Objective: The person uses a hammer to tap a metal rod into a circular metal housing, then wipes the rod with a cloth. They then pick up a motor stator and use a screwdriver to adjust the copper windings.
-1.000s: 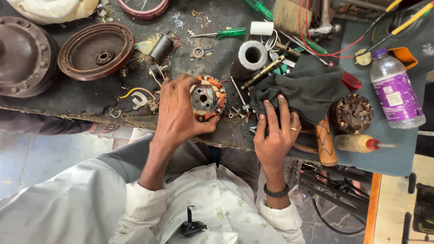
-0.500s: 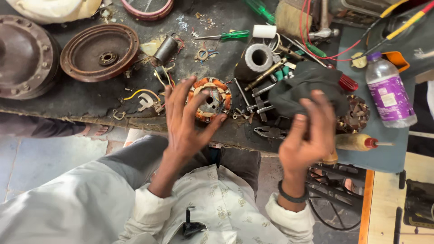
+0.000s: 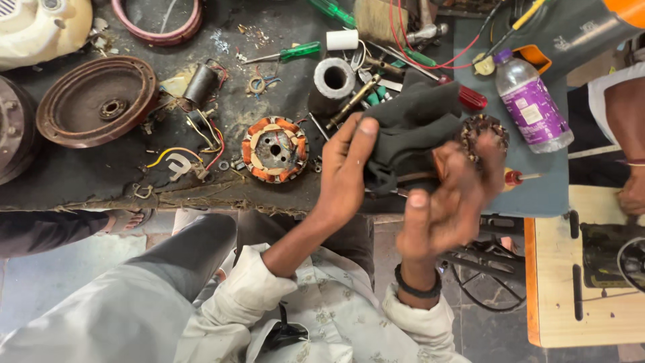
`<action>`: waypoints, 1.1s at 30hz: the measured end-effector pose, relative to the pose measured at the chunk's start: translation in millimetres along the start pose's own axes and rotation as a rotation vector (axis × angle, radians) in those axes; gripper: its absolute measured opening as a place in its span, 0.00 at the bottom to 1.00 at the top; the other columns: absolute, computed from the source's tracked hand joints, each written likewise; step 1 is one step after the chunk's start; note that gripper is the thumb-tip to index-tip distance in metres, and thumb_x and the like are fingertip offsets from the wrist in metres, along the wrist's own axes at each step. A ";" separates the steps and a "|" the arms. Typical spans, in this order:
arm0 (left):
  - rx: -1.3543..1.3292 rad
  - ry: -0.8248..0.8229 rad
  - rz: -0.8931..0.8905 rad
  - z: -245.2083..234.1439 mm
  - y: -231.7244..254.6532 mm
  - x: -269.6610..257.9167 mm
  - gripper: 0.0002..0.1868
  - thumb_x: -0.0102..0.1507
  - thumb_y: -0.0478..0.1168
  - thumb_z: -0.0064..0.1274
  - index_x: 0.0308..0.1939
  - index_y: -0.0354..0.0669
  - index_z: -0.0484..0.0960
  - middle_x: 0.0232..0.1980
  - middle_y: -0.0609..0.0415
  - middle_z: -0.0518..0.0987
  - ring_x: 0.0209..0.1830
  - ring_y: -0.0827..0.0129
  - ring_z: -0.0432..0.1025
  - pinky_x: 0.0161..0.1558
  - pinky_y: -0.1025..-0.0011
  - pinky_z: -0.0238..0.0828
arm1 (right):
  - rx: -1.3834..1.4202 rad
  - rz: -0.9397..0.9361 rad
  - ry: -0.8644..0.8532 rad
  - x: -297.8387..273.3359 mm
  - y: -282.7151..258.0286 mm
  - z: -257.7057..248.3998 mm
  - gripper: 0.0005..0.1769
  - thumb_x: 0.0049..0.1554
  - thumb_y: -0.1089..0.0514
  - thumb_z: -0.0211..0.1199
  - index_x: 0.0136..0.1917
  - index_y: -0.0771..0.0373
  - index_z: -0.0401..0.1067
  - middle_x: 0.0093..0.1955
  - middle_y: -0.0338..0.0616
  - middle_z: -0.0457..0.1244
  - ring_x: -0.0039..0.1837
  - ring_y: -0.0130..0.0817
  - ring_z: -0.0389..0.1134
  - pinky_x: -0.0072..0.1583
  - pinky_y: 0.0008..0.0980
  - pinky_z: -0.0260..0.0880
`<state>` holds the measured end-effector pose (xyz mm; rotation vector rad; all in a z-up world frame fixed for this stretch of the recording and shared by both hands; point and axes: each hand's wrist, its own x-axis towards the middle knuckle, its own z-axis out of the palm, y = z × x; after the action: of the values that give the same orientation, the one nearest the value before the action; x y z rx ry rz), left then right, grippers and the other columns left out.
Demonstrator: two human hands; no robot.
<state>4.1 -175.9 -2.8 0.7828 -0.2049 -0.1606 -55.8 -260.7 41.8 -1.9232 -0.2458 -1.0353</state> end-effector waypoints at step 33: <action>1.236 0.395 0.608 -100.5 50.8 -32.7 0.11 0.69 0.25 0.50 0.55 0.36 0.80 0.55 0.45 0.82 0.59 0.54 0.77 0.65 0.62 0.70 | -0.391 -0.046 -0.420 1.0 43.5 20.3 0.12 0.59 0.64 0.73 0.56 0.62 0.79 0.56 0.45 0.67 0.61 0.44 0.67 0.63 0.42 0.64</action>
<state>0.2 -64.7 -40.0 1.9031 -0.1432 0.7731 -20.4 -269.5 10.6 -2.4967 -0.3438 -0.7337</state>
